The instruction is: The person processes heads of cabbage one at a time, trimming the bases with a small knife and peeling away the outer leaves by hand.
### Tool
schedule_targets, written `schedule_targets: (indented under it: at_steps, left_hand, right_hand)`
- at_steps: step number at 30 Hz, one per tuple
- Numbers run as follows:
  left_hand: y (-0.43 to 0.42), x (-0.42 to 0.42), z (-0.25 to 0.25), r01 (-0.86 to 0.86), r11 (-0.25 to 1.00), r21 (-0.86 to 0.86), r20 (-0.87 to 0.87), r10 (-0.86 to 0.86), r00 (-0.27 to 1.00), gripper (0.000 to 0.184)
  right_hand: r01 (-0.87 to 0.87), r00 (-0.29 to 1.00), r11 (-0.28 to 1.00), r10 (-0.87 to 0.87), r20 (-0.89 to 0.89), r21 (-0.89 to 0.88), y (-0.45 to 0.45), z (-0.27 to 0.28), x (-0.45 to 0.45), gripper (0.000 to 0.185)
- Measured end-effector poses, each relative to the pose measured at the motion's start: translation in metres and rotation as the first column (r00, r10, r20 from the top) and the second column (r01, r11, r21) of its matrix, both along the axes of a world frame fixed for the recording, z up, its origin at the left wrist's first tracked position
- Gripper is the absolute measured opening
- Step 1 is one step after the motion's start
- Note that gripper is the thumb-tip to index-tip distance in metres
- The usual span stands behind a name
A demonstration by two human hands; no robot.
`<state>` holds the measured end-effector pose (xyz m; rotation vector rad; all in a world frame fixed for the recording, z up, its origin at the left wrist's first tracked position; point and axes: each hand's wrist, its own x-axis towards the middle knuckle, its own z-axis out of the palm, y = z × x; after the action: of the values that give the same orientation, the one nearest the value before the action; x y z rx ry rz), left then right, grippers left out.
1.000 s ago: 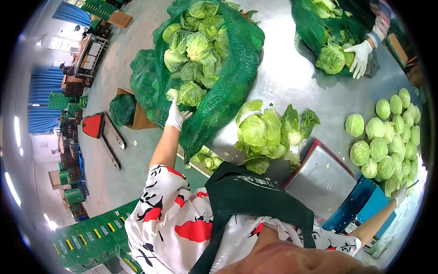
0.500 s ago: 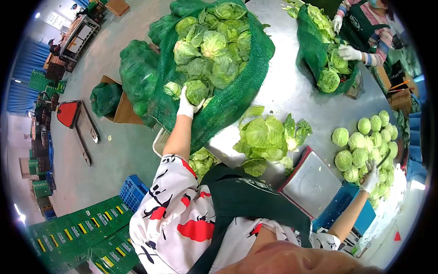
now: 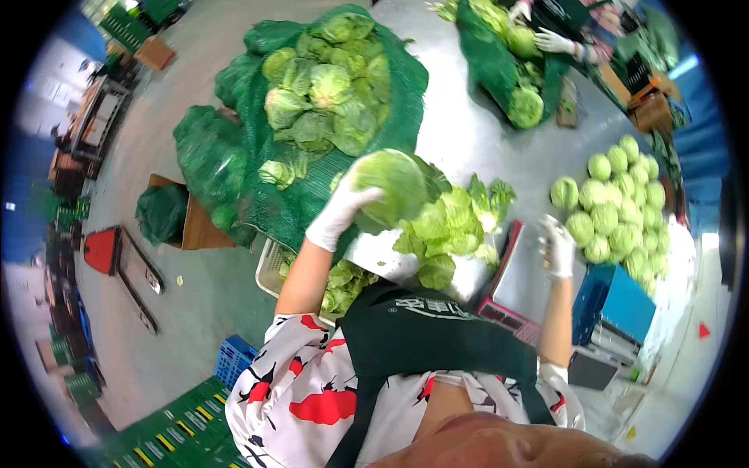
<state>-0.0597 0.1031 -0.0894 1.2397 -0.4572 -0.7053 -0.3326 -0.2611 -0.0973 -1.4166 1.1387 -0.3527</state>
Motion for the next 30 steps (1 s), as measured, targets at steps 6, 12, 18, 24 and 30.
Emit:
schedule_targets:
  at_steps: [6, 12, 18, 24, 30]
  left_hand:
    - [-0.096, -0.073, -0.075, -0.044, 0.753, 0.656, 0.588, -0.474, 0.655, 0.115]
    - [-0.123, -0.102, -0.113, -0.159, 0.688, 0.709, 0.639, -0.529, 0.559, 0.117]
    - [-0.143, -0.101, -0.116, -0.165, 0.608, 0.777, 0.540, -0.507, 0.672, 0.119]
    - [-0.139, -0.099, -0.122, -0.175, 0.599, 0.782, 0.562, -0.556, 0.612, 0.109]
    - [-0.144, -0.100, -0.128, -0.187, 0.567, 0.802, 0.548, -0.574, 0.609, 0.098]
  right_hand:
    - [-0.332, 0.942, 0.921, 0.336, -0.016, -0.204, 0.085, -0.091, 0.022, 0.034]
    - [-0.503, 0.861, 0.590, 0.285, -0.421, -0.631, 0.122, -0.121, 0.011, 0.021]
    - [-0.681, 0.727, 0.521, 0.396, -0.561, -0.514, 0.123, -0.109, 0.018, 0.021]
    - [-0.781, 0.618, 0.442, 0.446, -0.647, -0.441, 0.113, -0.121, 0.023, 0.019]
    - [-0.848, 0.515, 0.363, 0.390, -0.764, -0.386, 0.101, -0.134, 0.043, 0.015]
